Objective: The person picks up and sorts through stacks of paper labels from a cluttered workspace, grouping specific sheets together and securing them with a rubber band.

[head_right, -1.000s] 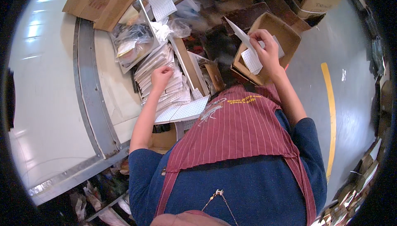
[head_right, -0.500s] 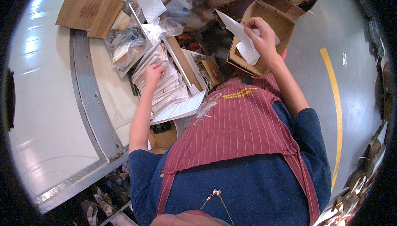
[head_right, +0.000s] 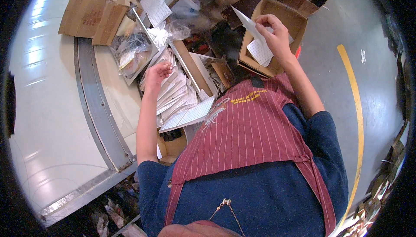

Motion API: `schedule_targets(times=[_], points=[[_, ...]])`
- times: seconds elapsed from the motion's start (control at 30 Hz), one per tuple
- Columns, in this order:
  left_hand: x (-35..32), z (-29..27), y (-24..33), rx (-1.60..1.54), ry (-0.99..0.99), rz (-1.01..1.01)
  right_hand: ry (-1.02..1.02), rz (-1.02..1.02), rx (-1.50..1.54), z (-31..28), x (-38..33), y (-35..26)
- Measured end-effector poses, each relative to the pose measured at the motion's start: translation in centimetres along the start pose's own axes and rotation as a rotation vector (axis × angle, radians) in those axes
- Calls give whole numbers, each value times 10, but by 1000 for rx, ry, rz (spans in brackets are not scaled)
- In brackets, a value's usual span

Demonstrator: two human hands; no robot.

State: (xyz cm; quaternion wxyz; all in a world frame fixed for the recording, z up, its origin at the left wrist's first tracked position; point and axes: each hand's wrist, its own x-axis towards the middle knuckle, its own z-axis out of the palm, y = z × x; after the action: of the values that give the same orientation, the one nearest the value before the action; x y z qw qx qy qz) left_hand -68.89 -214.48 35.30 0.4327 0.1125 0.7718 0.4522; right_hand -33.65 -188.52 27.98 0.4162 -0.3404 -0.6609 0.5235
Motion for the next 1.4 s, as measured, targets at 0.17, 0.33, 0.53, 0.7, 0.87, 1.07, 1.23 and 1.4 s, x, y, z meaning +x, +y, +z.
schedule_targets(times=[0.17,0.33,0.53,0.7,0.87,1.07,1.23,1.4], points=[[-18,32,21,-77,-148,65,-4,34,25,2,1,-2],[-24,55,32,-204,-295,116,-2,88,115,3,2,-3],[-31,85,38,-247,-350,199,-30,167,449,6,5,-24],[-32,99,43,-166,-357,186,-21,240,524,2,7,-40],[-30,106,40,-193,-379,164,-43,337,720,-4,12,-54],[-29,112,35,-200,-377,169,-65,321,713,-3,14,-61],[-29,116,30,-195,-376,135,-94,114,445,13,5,-85],[-37,131,36,-188,-383,120,-196,-580,-279,34,-8,-129]])
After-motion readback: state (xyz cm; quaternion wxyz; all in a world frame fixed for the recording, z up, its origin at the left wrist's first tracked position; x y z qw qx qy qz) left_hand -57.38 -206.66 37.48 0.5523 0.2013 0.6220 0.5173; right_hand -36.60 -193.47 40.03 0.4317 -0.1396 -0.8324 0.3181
